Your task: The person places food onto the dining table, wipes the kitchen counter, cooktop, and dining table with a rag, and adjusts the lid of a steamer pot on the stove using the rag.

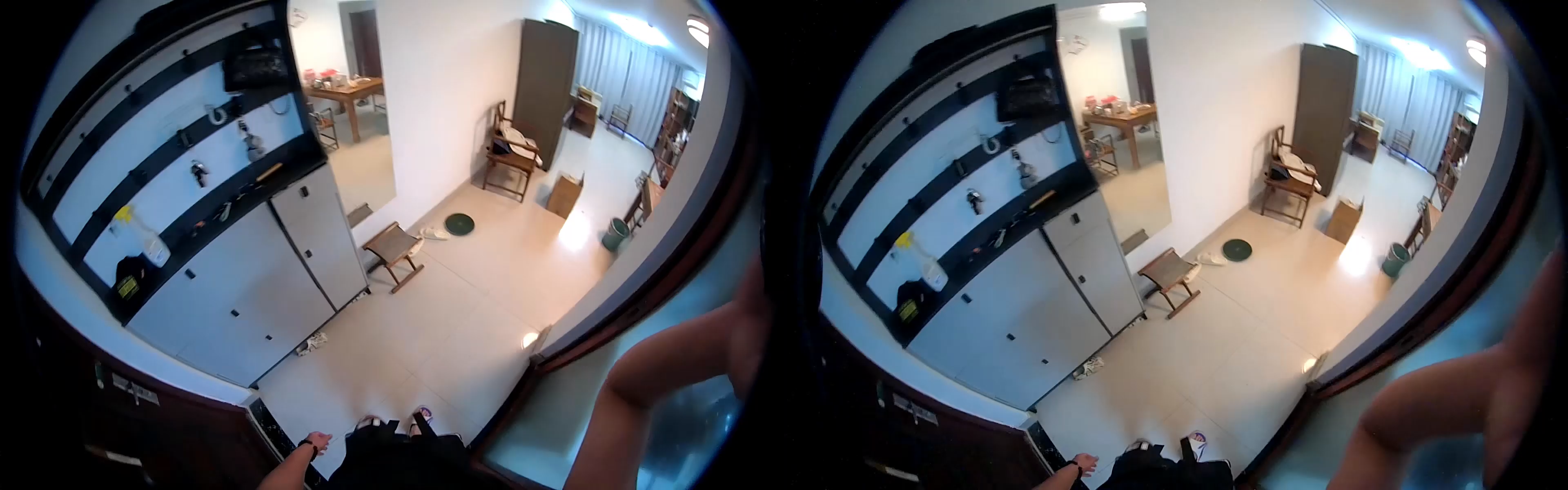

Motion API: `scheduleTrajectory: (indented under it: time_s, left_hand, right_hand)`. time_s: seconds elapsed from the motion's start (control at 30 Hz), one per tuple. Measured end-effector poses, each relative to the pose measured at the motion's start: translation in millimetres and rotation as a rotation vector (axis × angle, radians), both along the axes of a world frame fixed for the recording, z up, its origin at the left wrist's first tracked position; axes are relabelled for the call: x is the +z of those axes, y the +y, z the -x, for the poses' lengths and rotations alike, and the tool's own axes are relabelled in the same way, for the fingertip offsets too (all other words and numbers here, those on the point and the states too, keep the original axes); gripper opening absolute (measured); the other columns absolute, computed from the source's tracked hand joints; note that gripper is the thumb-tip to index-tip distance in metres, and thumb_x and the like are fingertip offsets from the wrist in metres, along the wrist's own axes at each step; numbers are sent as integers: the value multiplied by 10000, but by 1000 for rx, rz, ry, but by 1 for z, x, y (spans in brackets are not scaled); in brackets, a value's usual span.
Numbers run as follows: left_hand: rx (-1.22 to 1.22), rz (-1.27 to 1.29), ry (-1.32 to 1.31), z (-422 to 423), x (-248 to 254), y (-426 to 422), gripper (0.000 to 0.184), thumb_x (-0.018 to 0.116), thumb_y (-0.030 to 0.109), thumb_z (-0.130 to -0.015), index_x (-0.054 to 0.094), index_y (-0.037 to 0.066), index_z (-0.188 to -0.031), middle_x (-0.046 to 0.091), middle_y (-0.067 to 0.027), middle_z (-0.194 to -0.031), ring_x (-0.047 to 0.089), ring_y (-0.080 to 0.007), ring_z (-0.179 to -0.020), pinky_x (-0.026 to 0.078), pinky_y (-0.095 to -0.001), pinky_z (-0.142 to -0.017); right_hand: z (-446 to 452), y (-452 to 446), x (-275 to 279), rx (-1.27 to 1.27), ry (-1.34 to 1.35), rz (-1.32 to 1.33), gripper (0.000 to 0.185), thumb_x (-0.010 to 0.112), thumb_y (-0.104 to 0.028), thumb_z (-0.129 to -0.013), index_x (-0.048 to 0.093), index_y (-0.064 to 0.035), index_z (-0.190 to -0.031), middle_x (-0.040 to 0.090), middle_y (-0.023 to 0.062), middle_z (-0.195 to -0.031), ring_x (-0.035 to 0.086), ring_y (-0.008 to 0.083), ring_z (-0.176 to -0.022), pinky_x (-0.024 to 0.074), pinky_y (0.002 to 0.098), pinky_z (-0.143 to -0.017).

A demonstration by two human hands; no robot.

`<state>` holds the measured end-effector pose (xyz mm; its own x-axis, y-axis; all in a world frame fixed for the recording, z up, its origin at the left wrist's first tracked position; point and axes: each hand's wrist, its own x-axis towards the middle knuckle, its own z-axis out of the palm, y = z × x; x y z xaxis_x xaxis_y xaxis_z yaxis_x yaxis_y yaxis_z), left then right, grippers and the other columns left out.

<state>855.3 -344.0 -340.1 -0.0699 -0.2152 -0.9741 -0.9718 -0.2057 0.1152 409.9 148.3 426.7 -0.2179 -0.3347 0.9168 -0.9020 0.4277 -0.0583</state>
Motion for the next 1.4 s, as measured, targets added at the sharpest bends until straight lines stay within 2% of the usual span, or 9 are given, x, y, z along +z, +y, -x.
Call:
scheduleTrajectory:
  time_s: [0.1,0.27,0.33,0.4,0.5,0.57,0.9,1.07,1.4]
  left_hand:
    - [3,44,-7,113,34,-19,485,712,419,-958,586,90,-1292,675,-90,-1193,674,-261,-1051,582,-471,-860]
    - [-391,-122,592,376,52,-16,446,695,402,-978,609,90,-1284,699,-53,-1131,693,-200,-958,592,-375,-782]
    - [-598,-215,741,498,101,-1,447,682,392,-989,601,84,-1302,695,-69,-1167,689,-195,-990,584,-363,-800]
    - [-830,-324,810,594,145,37,450,677,386,-993,595,80,-1312,693,-79,-1187,686,-193,-1007,579,-356,-811]
    - [-1121,-500,904,689,197,142,451,655,365,-1009,572,72,-1341,682,-99,-1218,676,-190,-1037,568,-348,-843]
    - [-1263,-650,957,697,212,220,452,636,348,-1021,549,68,-1365,674,-111,-1234,667,-192,-1065,562,-348,-858]
    - [-2228,-1550,688,276,306,482,509,713,218,-982,512,60,-1422,640,-91,-1283,628,-184,-1136,527,-333,-971]
    - [-2184,-1596,639,77,334,582,499,645,143,-1019,445,72,-1470,605,-98,-1340,636,-173,-1136,548,-334,-952]
    - [-1993,-1567,639,-141,370,758,522,648,170,-1019,428,72,-1482,605,-136,-1333,652,-195,-1145,570,-314,-883]
  right_hand:
    - [49,-15,-20,-14,-18,-107,757,732,-504,-885,504,-54,-1448,510,293,-1440,597,394,-1264,502,509,-1057]
    - [59,14,-64,-110,-38,-167,836,724,-550,-884,465,-60,-1509,477,304,-1491,582,404,-1297,494,520,-1075]
    - [17,-1,-96,-637,-5,-114,866,827,-489,-830,473,-66,-1497,506,286,-1463,623,391,-1241,510,504,-1054]
    - [-19,-18,-133,-910,69,-7,797,851,-444,-820,527,-65,-1441,575,228,-1406,653,373,-1185,526,500,-1028]
    - [-72,-37,-120,-794,-176,296,646,877,-392,-804,647,-66,-1311,646,184,-1316,698,339,-1087,557,480,-983]
    - [-132,-37,-141,-994,-171,281,579,796,-460,-882,651,-25,-1236,649,227,-1245,704,287,-988,606,397,-816]
    - [-486,-67,-222,-1472,-6,1015,256,738,-184,-932,716,14,-1093,726,161,-1034,712,235,-902,593,338,-787]
    - [-653,-30,-276,-1548,-9,1440,172,659,5,-948,686,46,-1113,724,111,-1030,692,164,-895,557,294,-800]
    - [-853,142,-341,-1393,-210,1671,182,662,-96,-989,678,21,-1128,733,107,-1029,711,160,-864,551,276,-748]
